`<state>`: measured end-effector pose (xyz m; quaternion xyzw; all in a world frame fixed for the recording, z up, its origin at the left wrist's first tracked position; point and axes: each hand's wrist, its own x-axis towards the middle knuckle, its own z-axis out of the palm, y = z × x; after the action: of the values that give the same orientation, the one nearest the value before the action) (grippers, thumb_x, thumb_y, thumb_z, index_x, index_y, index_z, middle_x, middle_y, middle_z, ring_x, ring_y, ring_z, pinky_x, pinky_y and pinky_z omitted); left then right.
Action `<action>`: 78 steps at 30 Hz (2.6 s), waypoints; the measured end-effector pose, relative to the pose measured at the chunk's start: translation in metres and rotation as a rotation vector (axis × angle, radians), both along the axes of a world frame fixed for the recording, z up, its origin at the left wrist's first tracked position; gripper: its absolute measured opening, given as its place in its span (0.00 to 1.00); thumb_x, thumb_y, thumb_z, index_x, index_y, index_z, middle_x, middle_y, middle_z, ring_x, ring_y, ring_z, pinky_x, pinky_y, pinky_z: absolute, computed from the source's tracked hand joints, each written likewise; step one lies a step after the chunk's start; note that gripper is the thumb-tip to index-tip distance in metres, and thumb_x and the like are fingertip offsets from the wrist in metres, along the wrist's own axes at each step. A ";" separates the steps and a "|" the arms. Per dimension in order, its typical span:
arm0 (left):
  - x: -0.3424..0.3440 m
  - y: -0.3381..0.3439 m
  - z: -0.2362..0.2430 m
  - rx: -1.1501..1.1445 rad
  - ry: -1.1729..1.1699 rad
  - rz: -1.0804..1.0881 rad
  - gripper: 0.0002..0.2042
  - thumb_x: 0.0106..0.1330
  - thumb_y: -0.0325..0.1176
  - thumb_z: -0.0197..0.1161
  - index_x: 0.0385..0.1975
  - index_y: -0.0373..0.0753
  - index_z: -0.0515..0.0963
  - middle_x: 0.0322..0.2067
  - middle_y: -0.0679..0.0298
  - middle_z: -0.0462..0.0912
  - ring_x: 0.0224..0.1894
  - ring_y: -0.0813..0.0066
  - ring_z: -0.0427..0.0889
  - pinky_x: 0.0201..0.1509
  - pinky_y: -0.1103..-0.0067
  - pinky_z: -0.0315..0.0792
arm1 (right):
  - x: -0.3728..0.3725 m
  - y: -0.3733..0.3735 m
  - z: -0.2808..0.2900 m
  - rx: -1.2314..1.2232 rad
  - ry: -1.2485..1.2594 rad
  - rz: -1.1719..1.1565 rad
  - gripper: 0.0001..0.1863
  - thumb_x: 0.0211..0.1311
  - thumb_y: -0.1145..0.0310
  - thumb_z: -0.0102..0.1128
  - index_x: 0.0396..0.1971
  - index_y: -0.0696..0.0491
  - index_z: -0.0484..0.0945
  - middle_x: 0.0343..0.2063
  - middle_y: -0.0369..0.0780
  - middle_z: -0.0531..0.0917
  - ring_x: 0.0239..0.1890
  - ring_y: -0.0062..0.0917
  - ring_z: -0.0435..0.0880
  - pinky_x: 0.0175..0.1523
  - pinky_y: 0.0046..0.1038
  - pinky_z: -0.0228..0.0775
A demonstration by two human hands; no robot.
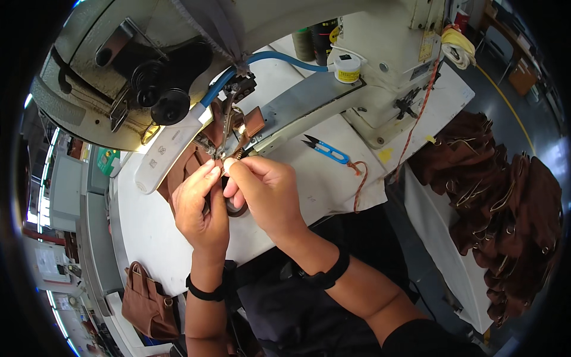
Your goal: The person sews a zipper onto a brown bag using an industrial sewing machine, then trims excess thread with scissors. They handle a small metal component and a spool of thread, placing them on the table before resuming sewing.
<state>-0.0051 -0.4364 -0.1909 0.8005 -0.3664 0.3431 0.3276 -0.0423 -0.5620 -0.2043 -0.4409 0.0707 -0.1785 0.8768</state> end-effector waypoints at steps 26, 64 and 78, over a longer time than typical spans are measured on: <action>0.005 -0.003 0.001 0.003 -0.066 0.017 0.10 0.60 0.17 0.68 0.39 0.38 0.85 0.42 0.58 0.90 0.43 0.66 0.87 0.51 0.76 0.73 | 0.016 0.003 0.003 -0.372 0.041 -0.322 0.21 0.67 0.73 0.62 0.14 0.59 0.69 0.10 0.29 0.66 0.17 0.08 0.59 0.20 0.23 0.50; 0.006 0.001 0.002 0.007 -0.049 0.086 0.09 0.59 0.17 0.69 0.37 0.37 0.86 0.40 0.59 0.90 0.41 0.66 0.88 0.51 0.74 0.74 | 0.018 -0.040 0.037 -0.567 -0.018 0.086 0.06 0.70 0.74 0.59 0.37 0.62 0.80 0.12 0.30 0.76 0.15 0.08 0.70 0.22 0.19 0.61; 0.010 0.002 0.008 0.073 -0.106 0.083 0.10 0.59 0.17 0.68 0.38 0.36 0.86 0.41 0.59 0.90 0.39 0.66 0.87 0.48 0.76 0.75 | 0.019 -0.041 0.038 -0.553 -0.002 0.094 0.08 0.70 0.72 0.60 0.37 0.62 0.81 0.11 0.32 0.76 0.13 0.10 0.69 0.18 0.21 0.60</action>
<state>0.0045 -0.4345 -0.1831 0.8071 -0.3621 0.3845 0.2640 -0.0238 -0.6032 -0.1665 -0.6660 -0.0022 -0.1505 0.7306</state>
